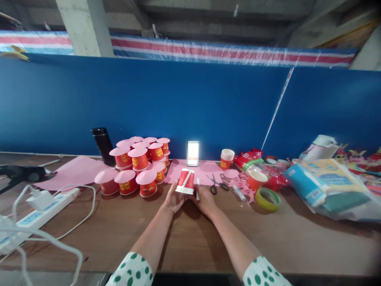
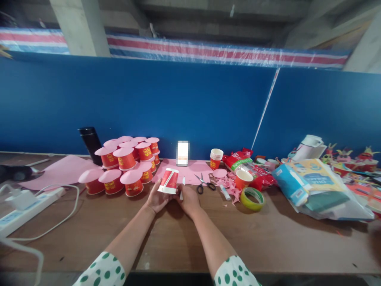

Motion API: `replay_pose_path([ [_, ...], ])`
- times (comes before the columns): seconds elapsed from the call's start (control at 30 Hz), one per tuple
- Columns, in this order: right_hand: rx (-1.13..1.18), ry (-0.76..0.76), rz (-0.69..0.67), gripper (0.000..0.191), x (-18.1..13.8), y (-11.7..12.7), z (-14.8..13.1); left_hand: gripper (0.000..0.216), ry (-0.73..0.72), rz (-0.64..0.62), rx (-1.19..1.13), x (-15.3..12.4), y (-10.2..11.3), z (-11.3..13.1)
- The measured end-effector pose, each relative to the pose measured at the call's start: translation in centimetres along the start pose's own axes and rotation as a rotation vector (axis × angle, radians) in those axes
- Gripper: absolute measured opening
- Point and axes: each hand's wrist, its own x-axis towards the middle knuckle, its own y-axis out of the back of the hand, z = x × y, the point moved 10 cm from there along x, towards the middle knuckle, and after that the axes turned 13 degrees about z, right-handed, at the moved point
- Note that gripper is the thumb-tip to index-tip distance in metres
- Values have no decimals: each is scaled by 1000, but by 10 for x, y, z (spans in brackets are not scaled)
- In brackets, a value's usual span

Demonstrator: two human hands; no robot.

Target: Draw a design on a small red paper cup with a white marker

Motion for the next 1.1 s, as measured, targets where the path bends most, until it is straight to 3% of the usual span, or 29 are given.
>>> replay_pose_path([
  [0.83,-61,43,-37,23,0,0,-8,41,-25,4,1,-1,-1,2],
  [1.1,45,-44,58,12,-2,11,-2,36,-25,21,-41,1,2,1],
])
